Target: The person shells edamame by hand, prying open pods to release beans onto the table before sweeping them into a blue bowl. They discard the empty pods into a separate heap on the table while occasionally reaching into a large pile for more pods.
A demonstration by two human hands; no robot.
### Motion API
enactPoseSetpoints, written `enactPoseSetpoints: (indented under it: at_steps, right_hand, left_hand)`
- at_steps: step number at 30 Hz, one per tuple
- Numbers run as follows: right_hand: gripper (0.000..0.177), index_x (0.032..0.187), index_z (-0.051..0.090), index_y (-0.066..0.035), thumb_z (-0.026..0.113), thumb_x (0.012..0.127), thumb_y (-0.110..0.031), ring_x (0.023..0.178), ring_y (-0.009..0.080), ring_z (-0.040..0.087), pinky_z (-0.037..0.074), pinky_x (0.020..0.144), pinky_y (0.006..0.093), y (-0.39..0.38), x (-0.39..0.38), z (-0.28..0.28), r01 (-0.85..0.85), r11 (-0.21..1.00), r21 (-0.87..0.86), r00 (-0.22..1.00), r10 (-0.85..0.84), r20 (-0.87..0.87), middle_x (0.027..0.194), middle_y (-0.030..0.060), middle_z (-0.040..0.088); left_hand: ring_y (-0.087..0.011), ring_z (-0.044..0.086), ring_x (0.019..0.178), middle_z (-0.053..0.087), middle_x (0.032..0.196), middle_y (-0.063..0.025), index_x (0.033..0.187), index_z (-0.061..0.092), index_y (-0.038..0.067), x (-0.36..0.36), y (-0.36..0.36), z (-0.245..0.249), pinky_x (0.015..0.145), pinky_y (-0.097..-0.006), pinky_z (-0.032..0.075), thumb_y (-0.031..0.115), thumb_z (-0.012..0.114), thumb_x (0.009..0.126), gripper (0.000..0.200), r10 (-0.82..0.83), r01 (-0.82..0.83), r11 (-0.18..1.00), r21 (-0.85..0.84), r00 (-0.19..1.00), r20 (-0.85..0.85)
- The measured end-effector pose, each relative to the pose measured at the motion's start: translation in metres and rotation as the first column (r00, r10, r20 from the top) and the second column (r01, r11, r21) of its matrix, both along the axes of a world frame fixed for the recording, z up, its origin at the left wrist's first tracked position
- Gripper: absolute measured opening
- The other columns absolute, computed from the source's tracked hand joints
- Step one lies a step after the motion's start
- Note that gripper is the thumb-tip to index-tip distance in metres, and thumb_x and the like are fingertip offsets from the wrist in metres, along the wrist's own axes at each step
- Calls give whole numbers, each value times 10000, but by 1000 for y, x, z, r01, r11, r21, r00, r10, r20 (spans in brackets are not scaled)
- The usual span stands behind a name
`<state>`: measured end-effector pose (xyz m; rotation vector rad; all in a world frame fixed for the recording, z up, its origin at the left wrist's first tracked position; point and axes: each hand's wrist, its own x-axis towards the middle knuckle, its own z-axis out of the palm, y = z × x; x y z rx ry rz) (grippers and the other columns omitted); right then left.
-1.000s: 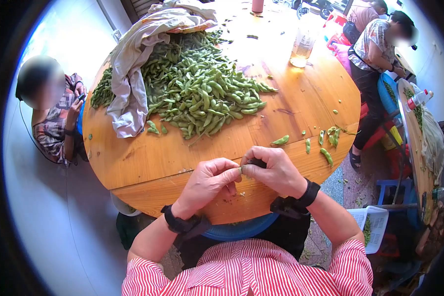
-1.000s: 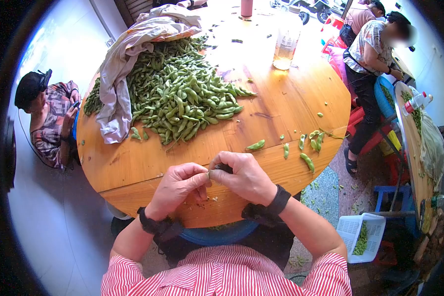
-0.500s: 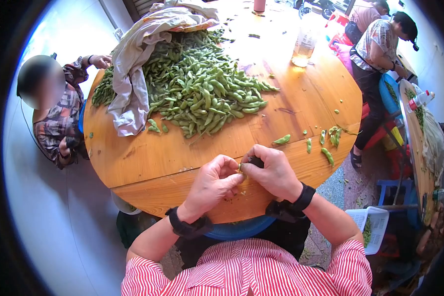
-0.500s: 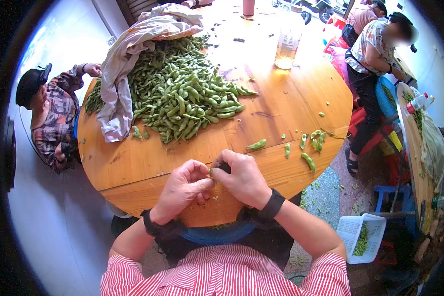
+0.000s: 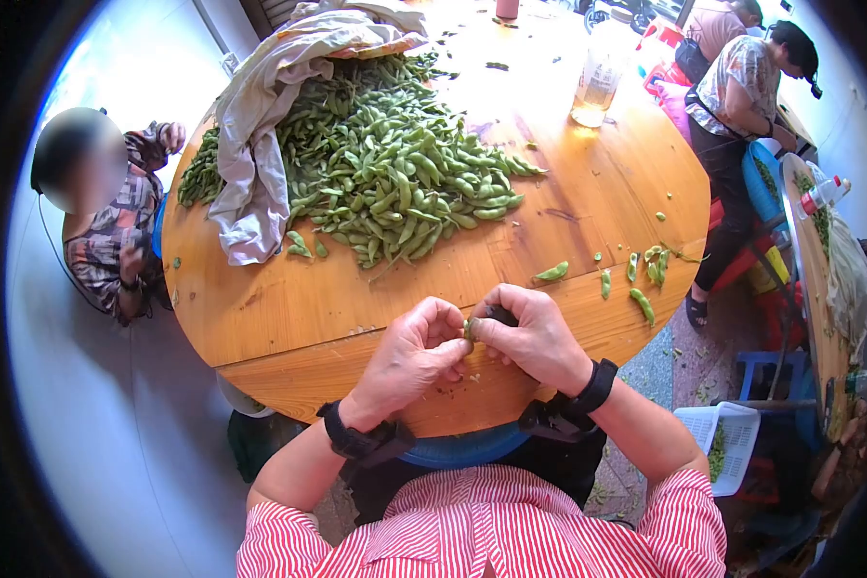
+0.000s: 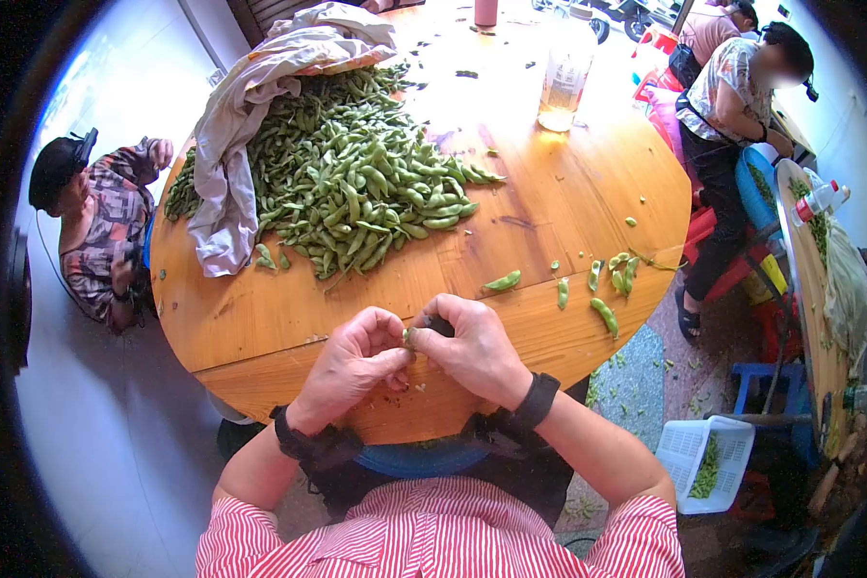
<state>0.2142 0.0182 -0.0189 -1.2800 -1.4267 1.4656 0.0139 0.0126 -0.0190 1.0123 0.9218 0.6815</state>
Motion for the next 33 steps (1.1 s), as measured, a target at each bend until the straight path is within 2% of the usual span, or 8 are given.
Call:
enactPoseSetpoints:
  at_steps: [9, 12, 17, 22, 24, 25, 27, 33]
  right_hand:
    - [140, 937, 661, -7, 677, 918, -145, 609, 36, 572, 459, 504, 194, 0, 4, 3, -36, 995, -95, 993, 25, -119, 709, -14, 604]
    - [141, 940, 659, 3, 671, 920, -136, 609, 49, 581, 477, 526, 211, 0, 3, 5, -23, 992, -122, 995, 11, -103, 718, -4, 615]
    - [150, 941, 672, 29, 679, 883, -109, 665, 143, 633, 515, 627, 315, -1, -3, -6, -42, 989, 144, 998, 33, 62, 757, 96, 671]
    - [155, 913, 682, 26, 682, 843, -112, 679, 186, 648, 518, 647, 338, 3, 0, -1, -57, 989, 135, 992, 41, 117, 751, 146, 674]
    - [158, 904, 683, 25, 679, 832, -115, 679, 211, 663, 524, 652, 346, 8, 5, 0, -58, 986, 158, 988, 34, 152, 748, 162, 677]
    - [157, 897, 684, 23, 674, 825, -116, 696, 250, 675, 530, 662, 364, 11, 8, 2, -69, 974, 218, 966, 11, 259, 754, 181, 676]
    - [157, 890, 685, 21, 669, 818, -117, 713, 289, 688, 536, 671, 381, 14, 14, 7, -85, 957, 278, 932, -23, 362, 759, 201, 676]
    - [150, 876, 682, 11, 654, 818, -123, 764, 366, 684, 540, 720, 422, 17, 24, 6, -130, 942, 309, 917, -4, 398, 784, 222, 676]
  left_hand:
    - [-107, 664, 786, 647, 958, -29, 1128, 546, 28, 0, -1, -1, 672, -243, 574, 57, 638, 963, 191, 56, -56, 998, -2, 998, 9]
    - [-105, 660, 778, 651, 953, -32, 1111, 566, 20, -4, 1, -5, 664, -237, 569, 70, 638, 968, 168, 101, -101, 994, 40, 995, -19]
    - [-93, 649, 756, 651, 934, -28, 1091, 597, 10, -3, 3, 3, 657, -223, 558, 72, 628, 974, 136, 93, -93, 995, 18, 996, 5]
    - [-80, 629, 742, 651, 922, -19, 1090, 609, 6, -8, 4, -1, 649, -214, 536, 73, 627, 971, 138, 55, -55, 998, 12, 998, -16]
    - [-79, 611, 740, 649, 888, -26, 1032, 629, -12, -6, 0, -4, 636, -227, 506, 56, 648, 938, 117, 117, -42, 960, 277, 959, -259]
    - [-79, 611, 740, 649, 888, -26, 1032, 629, -12, -6, 0, -3, 636, -227, 506, 56, 648, 938, 117, 115, -41, 960, 276, 959, -259]
    - [-105, 605, 727, 641, 865, -60, 976, 643, -23, -4, 0, 3, 640, -249, 486, 29, 655, 894, 98, 184, 188, 776, 603, 846, -501]
    - [-182, 624, 730, 626, 872, -108, 959, 677, -10, 1, 2, -1, 672, -287, 497, 19, 651, 874, 94, 270, 226, 625, 747, 835, -479]
